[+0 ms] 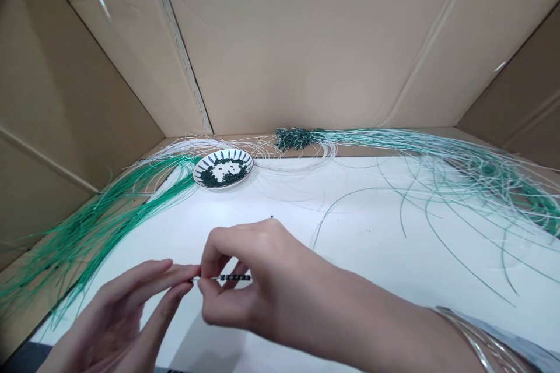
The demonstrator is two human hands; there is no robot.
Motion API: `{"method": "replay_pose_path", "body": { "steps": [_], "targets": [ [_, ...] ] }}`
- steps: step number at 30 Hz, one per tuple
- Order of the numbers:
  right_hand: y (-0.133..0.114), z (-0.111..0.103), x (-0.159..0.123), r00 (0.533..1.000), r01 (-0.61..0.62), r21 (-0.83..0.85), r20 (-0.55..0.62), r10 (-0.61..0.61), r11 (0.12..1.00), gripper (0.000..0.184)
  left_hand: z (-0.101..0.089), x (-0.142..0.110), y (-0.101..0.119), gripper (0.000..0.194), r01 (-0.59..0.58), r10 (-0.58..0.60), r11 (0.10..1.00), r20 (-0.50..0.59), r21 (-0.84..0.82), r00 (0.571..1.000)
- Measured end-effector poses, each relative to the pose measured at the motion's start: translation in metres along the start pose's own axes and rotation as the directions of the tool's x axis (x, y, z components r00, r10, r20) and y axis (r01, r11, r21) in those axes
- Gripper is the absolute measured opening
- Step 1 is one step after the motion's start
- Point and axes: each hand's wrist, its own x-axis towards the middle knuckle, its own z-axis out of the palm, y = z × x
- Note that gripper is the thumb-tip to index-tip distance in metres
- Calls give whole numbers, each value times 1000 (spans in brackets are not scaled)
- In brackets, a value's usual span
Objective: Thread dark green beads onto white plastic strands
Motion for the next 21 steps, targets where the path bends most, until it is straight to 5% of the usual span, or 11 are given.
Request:
{"method": "replay_pose_path", "body": {
  "steps": [7,11,17,21],
  "targets": [
    [3,-1,-1,999,13,-32,37,-12,999,14,-1,-2,-3,26,-38,38,999,-3,36,999],
    [3,-4,2,998,-24,44,62,21,999,9,-1,7,1,34,49,-47,996,26,-73,999],
    [9,-4,7,990,-131,145,68,123,981,8,-7,24,-5,16,135,-93,980,262,-147,961],
    [8,-4,9,986,-151,169,95,137,974,5,1,22,1,16,239,-195,953,227,-185,954]
  ]
}}
